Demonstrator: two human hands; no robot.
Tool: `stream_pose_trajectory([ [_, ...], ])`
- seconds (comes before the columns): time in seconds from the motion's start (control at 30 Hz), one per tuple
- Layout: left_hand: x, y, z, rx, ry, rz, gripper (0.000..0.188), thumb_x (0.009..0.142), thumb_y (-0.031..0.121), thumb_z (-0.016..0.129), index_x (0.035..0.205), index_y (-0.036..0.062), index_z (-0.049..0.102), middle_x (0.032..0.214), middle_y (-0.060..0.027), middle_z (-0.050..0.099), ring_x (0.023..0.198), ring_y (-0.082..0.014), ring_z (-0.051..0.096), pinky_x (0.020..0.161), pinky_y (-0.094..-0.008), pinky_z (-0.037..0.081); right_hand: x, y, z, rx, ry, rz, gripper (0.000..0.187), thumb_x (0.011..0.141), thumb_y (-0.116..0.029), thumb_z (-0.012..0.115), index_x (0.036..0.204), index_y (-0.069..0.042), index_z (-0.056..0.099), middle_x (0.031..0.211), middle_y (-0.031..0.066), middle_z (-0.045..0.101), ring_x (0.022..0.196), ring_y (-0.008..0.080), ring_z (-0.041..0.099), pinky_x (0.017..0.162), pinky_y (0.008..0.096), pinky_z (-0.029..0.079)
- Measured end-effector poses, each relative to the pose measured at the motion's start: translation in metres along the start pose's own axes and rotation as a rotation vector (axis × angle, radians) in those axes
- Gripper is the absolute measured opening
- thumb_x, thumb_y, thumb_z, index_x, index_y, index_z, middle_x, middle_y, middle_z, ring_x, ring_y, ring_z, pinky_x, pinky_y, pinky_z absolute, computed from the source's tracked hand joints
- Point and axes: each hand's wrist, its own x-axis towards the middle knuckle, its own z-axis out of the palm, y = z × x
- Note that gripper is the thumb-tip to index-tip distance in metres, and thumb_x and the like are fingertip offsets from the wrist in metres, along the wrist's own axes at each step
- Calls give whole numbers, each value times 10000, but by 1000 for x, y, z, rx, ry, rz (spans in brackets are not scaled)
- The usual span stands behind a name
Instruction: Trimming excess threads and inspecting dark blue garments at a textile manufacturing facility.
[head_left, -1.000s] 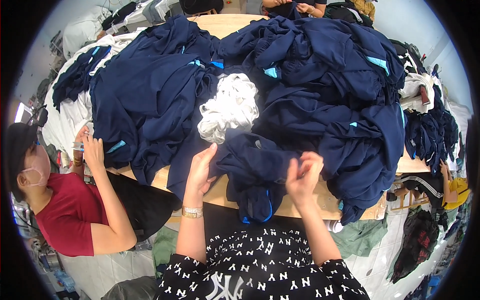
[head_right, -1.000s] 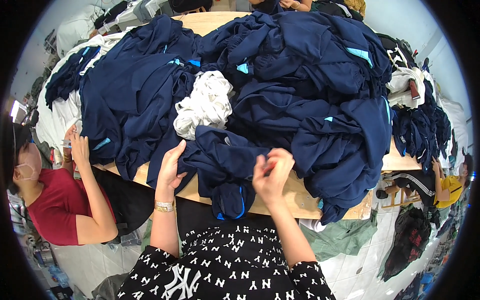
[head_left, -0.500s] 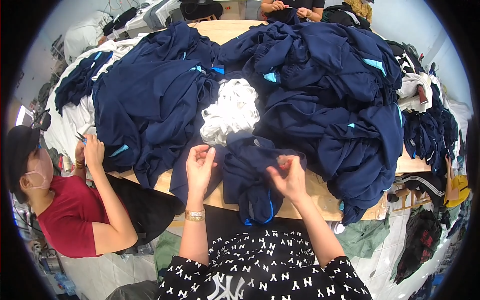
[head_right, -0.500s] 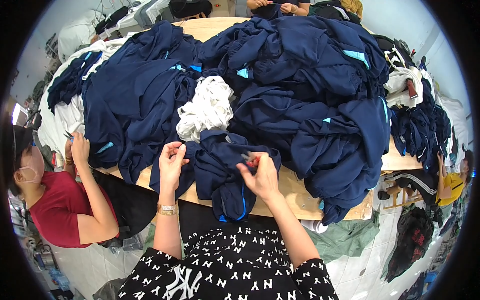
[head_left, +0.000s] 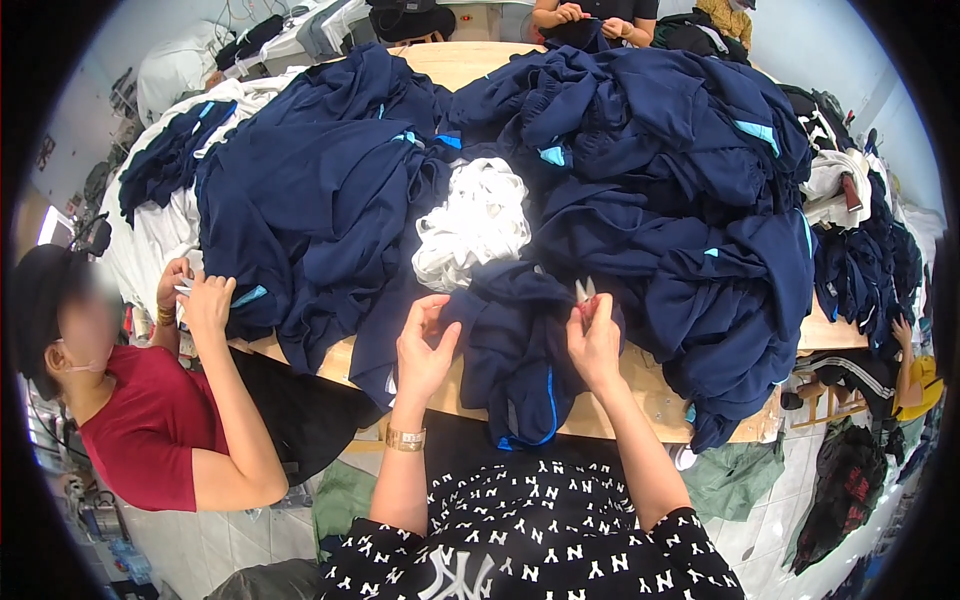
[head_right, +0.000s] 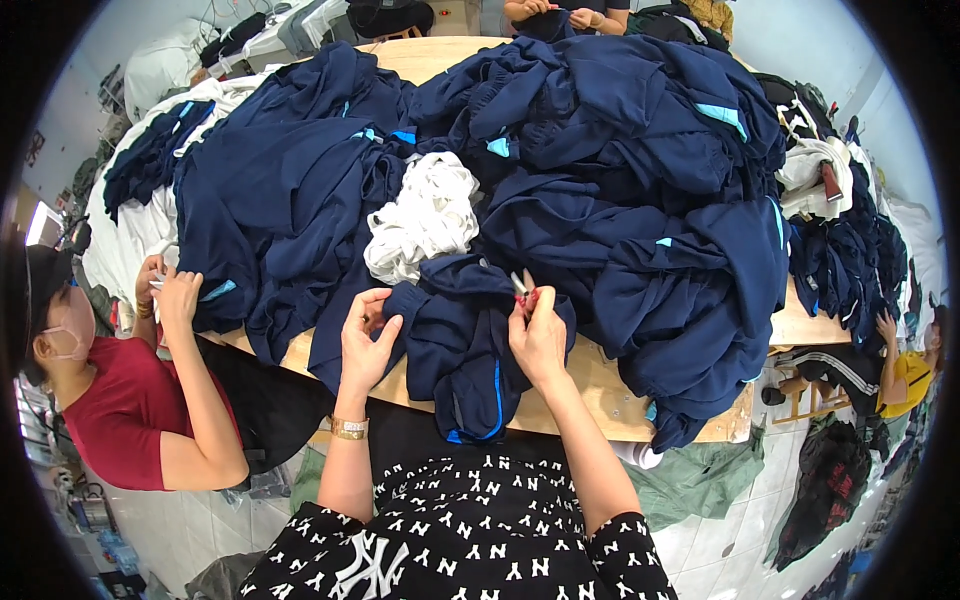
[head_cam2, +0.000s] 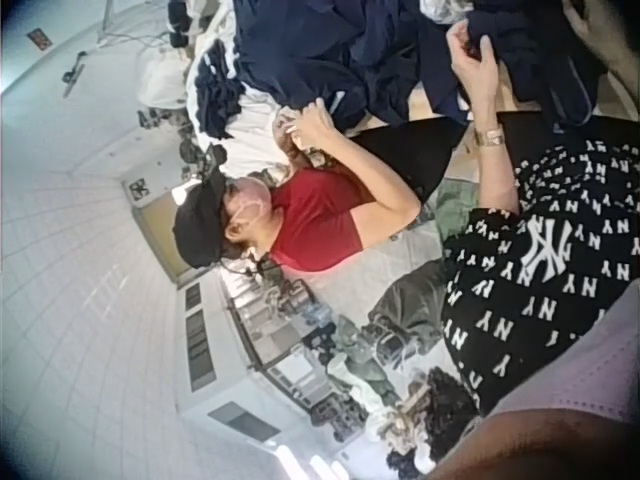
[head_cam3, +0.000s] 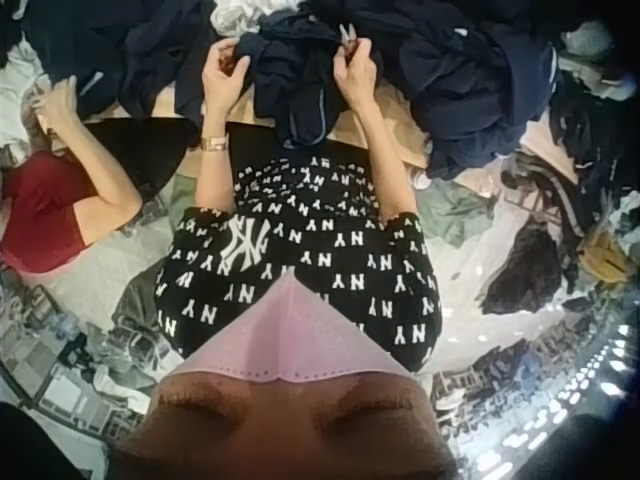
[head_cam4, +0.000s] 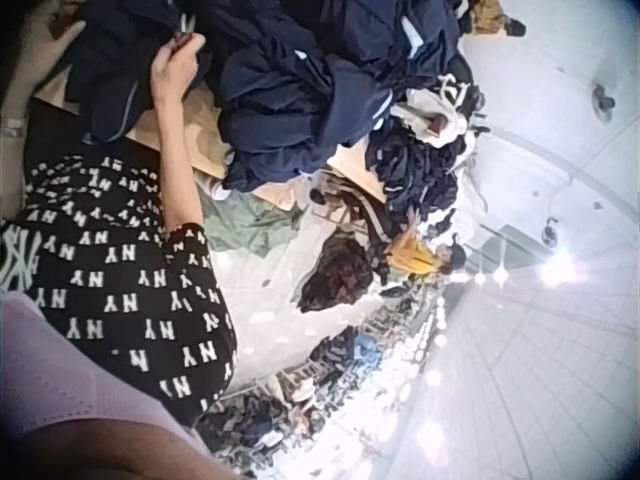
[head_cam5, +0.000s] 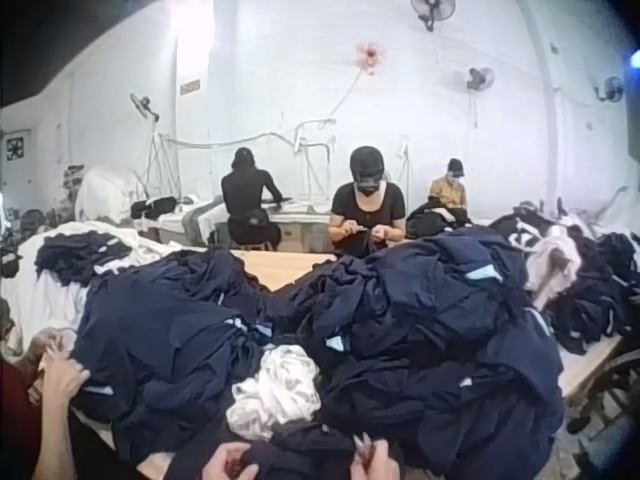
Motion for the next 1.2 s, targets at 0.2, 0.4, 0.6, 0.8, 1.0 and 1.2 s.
stream_pose_trajectory([
  [0.2,3,10,-1,-179,-64,3,157,897,24,514,1039,22,579,952,3,569,877,-65,497,790,-211,399,24,-33,-41,893,-149,370,219,884,-85,599,816,-129,395,721,-86,378,646,23,349,589,188,313],
  [0.4,7,55,15,412,67,317,467,646,173,799,1046,61,584,1127,-173,506,1042,-328,498,899,-395,420,41,-62,-78,1274,-300,442,228,867,-76,609,810,-148,400,721,-84,438,661,5,421,601,164,339],
  [0.6,12,65,56,261,-101,605,565,611,27,723,1146,44,541,1128,-146,539,1122,-322,494,964,-419,387,44,-75,-76,1100,-407,409,280,841,-96,650,775,-156,384,696,-93,419,647,4,403,602,161,320],
  [0.8,31,88,52,283,-35,459,289,742,98,621,1019,19,598,976,-153,608,895,-318,563,809,-380,452,40,-63,-57,183,219,-22,452,676,-219,819,847,-33,445,742,47,458,647,166,441,626,289,415],
  [1.0,28,120,61,292,-142,352,132,800,117,642,838,-9,636,885,-167,626,843,-330,589,747,-376,456,14,-56,-31,78,291,-241,349,646,-34,738,853,-33,457,852,110,478,725,268,458,652,348,380],
  [1.2,18,142,5,-297,-523,235,237,867,139,622,978,-69,601,1034,-123,549,991,-211,506,928,-327,367,33,-35,-31,254,267,4,380,684,122,612,986,-39,449,928,107,580,809,176,566,750,276,473],
])
